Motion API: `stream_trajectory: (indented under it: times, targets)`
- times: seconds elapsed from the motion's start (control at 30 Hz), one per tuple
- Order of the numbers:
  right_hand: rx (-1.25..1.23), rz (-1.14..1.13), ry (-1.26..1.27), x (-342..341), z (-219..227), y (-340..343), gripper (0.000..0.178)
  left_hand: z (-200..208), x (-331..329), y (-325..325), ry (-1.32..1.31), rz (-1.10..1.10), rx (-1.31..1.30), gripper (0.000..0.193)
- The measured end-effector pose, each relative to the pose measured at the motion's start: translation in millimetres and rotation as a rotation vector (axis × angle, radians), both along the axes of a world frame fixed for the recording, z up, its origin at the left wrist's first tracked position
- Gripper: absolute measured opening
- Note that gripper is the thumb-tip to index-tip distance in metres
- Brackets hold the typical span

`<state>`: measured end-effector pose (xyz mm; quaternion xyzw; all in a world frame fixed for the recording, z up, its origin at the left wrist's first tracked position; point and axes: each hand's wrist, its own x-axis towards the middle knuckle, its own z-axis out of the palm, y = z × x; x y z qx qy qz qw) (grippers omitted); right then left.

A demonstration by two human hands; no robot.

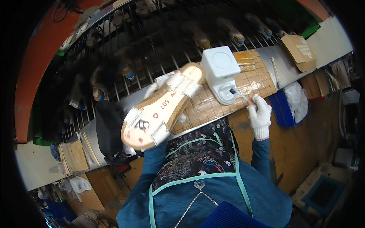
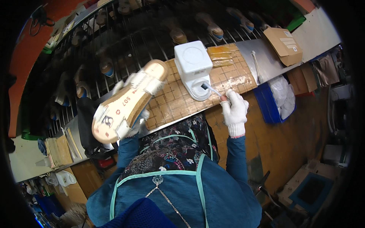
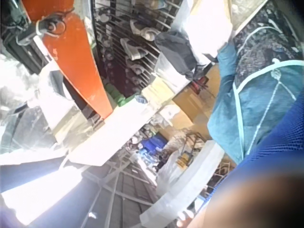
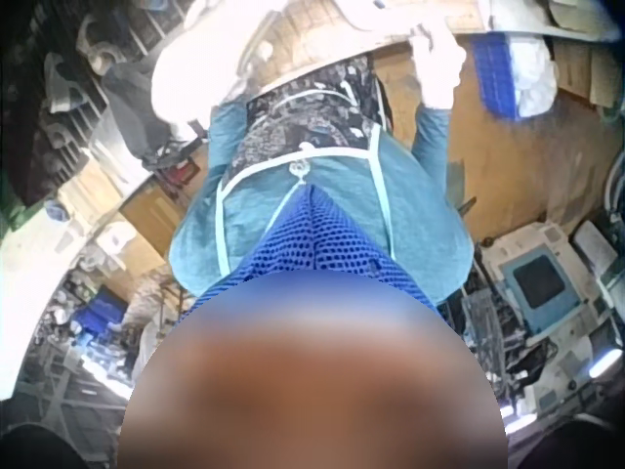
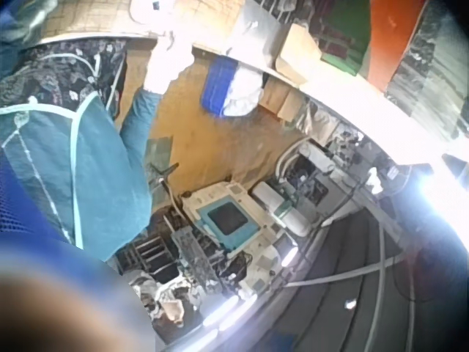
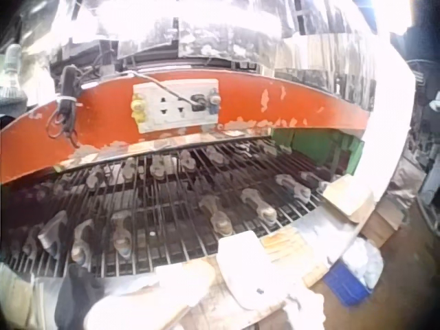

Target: The person repeatedly scrubs the sole and sides of a single blue and white slip-on shoe using a small brush. They rotate the shoe frequently to reach different areas, then place it back on a metal rack among other similar shoes.

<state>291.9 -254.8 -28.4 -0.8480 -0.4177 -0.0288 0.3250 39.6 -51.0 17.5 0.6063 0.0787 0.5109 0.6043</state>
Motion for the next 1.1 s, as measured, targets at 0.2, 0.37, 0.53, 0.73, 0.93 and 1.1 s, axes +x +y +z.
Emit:
stream_trajectory:
  times: [0.2,0.37,0.53,0.73,0.93,1.1]
  targets:
    - [-0.110,0.005,-0.315,6,2,12,0.012,46,0,5,-0.228,-0.145,-1.041,0.058]
    - [-0.128,0.070,-0.375,8,9,17,0.012,26,-22,18,-0.306,-0.537,-1.099,0.054]
    - [-0.138,0.048,0.046,14,7,9,0.019,32,-14,1,-0.516,-0.568,-0.668,0.056]
    - [0.000,-0.013,0.726,8,-3,7,0.028,-3,-16,21,-0.551,-0.651,-0.873,0.065]
    - [0.221,0.171,0.060,-17,42,41,0.018,-68,15,14,0.058,0.345,0.104,0.046]
    - [0.570,0.300,-0.165,-53,89,71,0.015,-67,19,9,0.070,0.337,0.045,0.048]
